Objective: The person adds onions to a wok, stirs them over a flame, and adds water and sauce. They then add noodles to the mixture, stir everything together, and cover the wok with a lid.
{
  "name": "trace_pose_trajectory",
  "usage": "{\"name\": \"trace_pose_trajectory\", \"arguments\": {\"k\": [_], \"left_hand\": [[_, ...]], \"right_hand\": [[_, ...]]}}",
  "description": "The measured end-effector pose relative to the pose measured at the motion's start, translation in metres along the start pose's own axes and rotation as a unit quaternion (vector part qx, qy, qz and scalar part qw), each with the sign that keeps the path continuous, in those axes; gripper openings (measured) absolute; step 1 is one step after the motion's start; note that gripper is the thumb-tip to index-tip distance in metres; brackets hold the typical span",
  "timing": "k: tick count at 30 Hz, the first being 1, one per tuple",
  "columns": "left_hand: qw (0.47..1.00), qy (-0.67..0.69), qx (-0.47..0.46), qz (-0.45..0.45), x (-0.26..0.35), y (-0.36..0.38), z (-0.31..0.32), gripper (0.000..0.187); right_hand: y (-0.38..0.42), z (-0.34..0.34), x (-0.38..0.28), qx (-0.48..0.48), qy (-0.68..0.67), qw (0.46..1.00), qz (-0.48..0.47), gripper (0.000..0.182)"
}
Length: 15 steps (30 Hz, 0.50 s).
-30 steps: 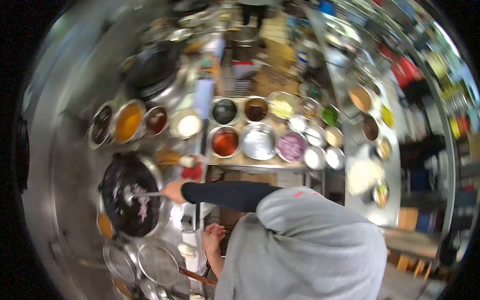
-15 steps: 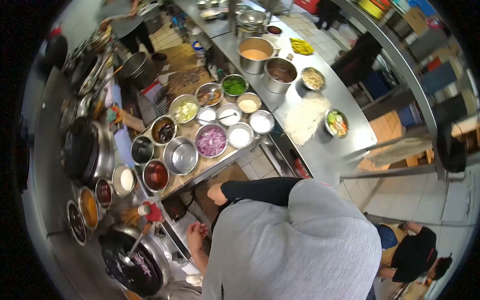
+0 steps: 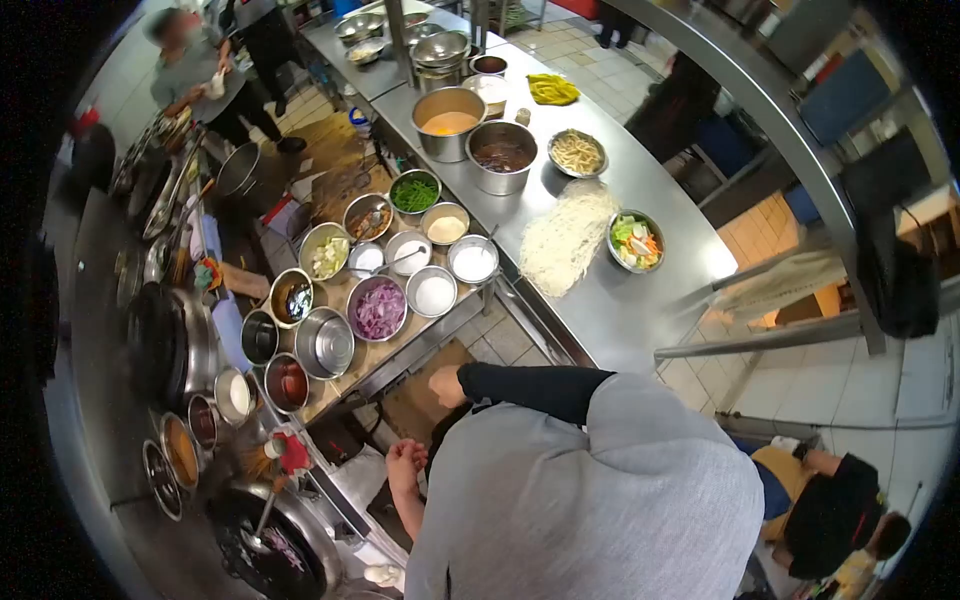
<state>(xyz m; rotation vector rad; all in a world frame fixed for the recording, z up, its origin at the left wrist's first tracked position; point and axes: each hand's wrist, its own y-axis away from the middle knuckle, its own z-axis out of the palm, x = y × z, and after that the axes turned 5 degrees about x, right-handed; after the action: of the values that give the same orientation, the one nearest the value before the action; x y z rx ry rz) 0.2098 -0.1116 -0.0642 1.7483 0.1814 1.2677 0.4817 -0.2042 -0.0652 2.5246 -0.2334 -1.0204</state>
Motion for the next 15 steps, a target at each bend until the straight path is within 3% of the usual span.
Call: {"name": "trace_pose_trajectory", "arguments": {"k": [4,6,7,8,9,11,13,15], "left_hand": [[0.997,0.034,0.066,-0.036,-0.057,0.023,-0.013,0.018],[0.990,0.069,0.115,-0.051,-0.094,0.036,-0.025,0.020],[0.985,0.081,0.148,-0.037,-0.124,0.034,-0.029,0.021],[0.980,0.031,0.197,-0.023,-0.138,0.044,-0.028,0.025],[0.951,-0.119,0.285,0.011,-0.148,0.050,-0.025,0.031],[0.922,-0.120,0.364,-0.054,-0.196,0.068,-0.019,0.035],[0.898,-0.063,0.423,-0.104,-0.258,0.073,-0.015,0.032],[0.887,-0.051,0.446,-0.107,-0.364,0.060,0.005,0.029]], "right_hand": [[-0.005,0.013,-0.011,-0.034,0.028,0.996,-0.074,0.035],[-0.021,0.028,-0.017,-0.105,0.065,0.989,-0.085,0.037],[-0.026,0.033,-0.019,-0.102,0.065,0.983,-0.135,0.037],[-0.030,0.025,-0.035,-0.120,0.062,0.979,-0.155,0.038],[-0.040,0.025,-0.048,-0.115,0.039,0.973,-0.195,0.036],[-0.058,0.019,-0.097,-0.116,-0.032,0.968,-0.221,0.023],[-0.083,0.009,-0.169,-0.156,-0.073,0.972,-0.161,0.020],[-0.115,0.005,-0.238,-0.046,-0.093,0.956,-0.276,0.015]]}}
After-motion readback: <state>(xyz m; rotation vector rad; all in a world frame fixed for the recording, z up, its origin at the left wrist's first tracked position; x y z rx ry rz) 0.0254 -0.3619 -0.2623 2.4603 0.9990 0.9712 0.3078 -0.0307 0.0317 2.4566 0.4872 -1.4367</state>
